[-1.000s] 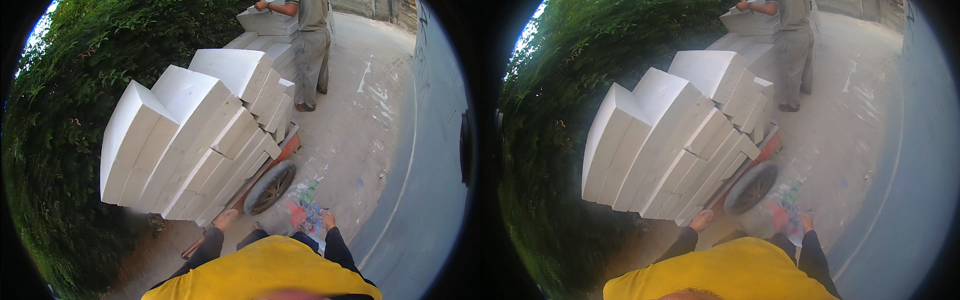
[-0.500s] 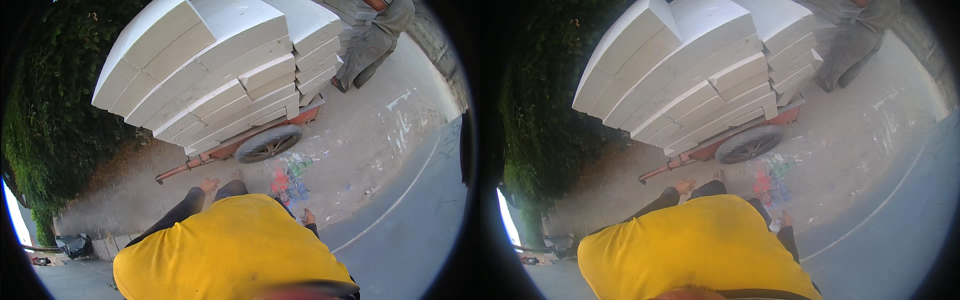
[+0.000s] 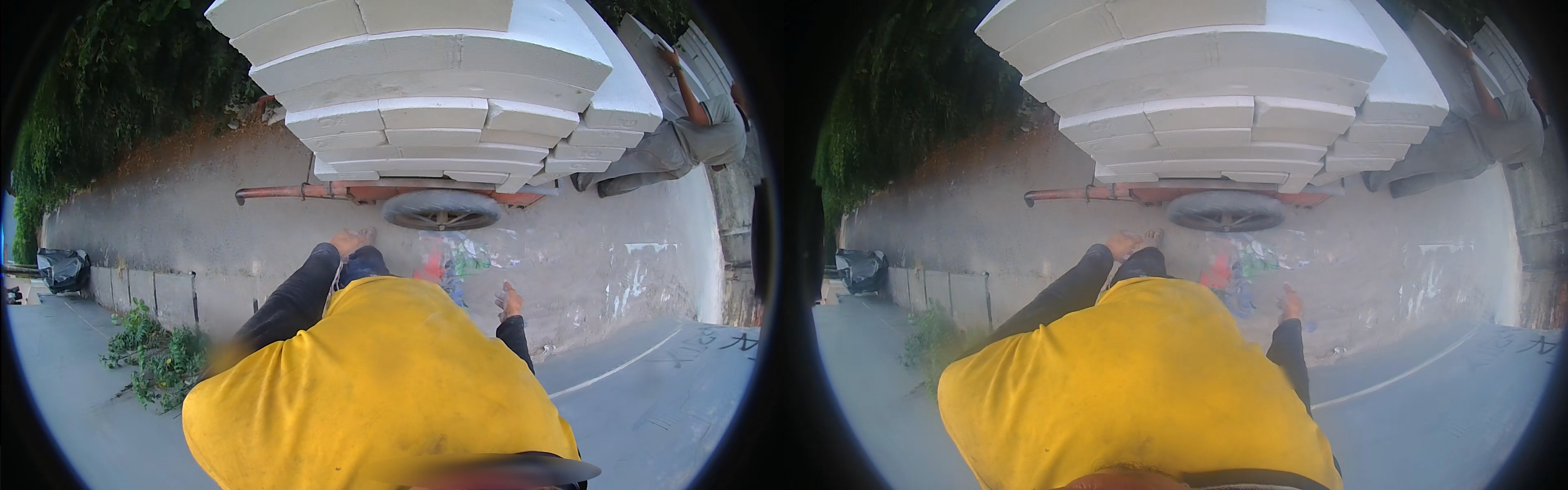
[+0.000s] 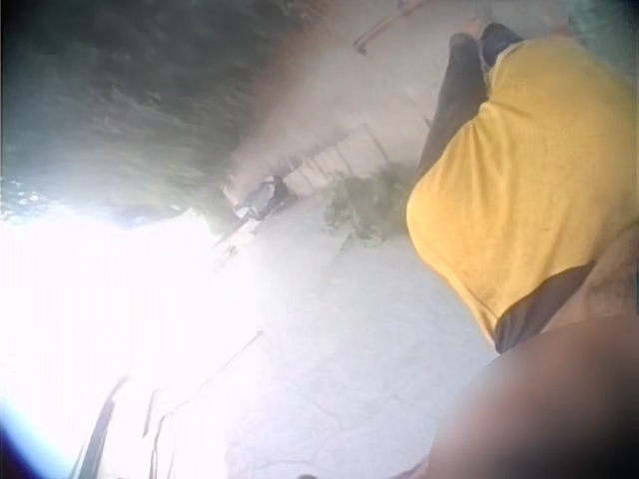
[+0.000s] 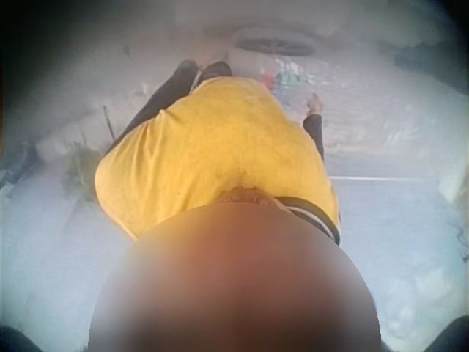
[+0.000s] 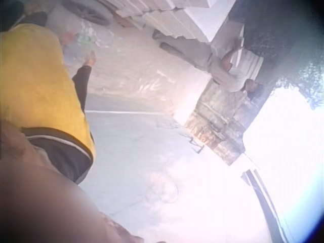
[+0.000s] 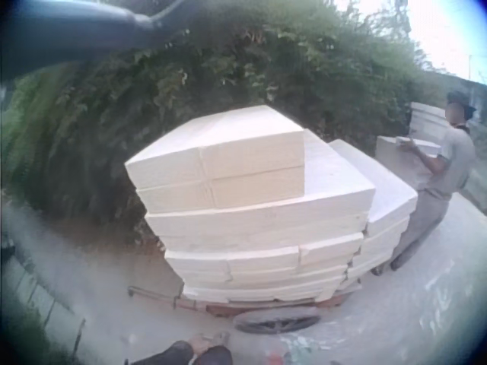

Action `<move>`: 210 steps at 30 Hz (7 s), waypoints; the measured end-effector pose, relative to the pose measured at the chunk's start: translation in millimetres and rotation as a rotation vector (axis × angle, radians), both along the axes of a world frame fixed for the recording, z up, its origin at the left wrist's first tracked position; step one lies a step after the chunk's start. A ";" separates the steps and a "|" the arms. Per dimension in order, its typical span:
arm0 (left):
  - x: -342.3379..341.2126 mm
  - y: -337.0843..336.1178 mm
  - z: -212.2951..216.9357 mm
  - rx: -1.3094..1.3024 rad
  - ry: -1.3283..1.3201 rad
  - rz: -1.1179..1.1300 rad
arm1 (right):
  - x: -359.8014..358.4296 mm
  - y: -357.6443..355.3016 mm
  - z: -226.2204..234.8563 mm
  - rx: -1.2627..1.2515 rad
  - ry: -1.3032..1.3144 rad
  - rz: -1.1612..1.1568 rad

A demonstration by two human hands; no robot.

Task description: The person repeatedly picks up white foam blocks and stacks them onto a wheelbarrow. Another person assists by arranging blocks on the wheelbarrow. The camera wearer also pushes the wheelbarrow along a narrow outdoor path.

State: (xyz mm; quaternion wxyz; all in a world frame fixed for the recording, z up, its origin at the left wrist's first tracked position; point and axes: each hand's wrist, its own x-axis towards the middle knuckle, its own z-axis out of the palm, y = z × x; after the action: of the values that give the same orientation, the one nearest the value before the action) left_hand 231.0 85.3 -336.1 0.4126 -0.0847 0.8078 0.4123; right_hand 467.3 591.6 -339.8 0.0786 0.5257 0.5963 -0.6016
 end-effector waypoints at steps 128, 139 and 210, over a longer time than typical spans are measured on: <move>-10.1 -705.8 36.0 0.127 -0.218 1.242 | -622.6 -739.3 -13.2 -0.104 -0.153 0.795; -166.4 -896.5 -78.2 -0.121 0.104 0.039 | -563.7 -823.8 -133.4 0.479 -0.144 0.806; -264.5 -535.3 -177.7 0.486 -0.532 2.319 | -1086.3 -983.1 -152.0 0.104 -0.604 1.716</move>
State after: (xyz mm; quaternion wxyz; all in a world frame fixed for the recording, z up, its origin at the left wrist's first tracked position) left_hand -33.5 -450.0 -513.8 -0.0433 -0.7598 0.0442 0.6472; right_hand -619.1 -391.5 -491.8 0.6281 0.0397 0.7633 -0.1459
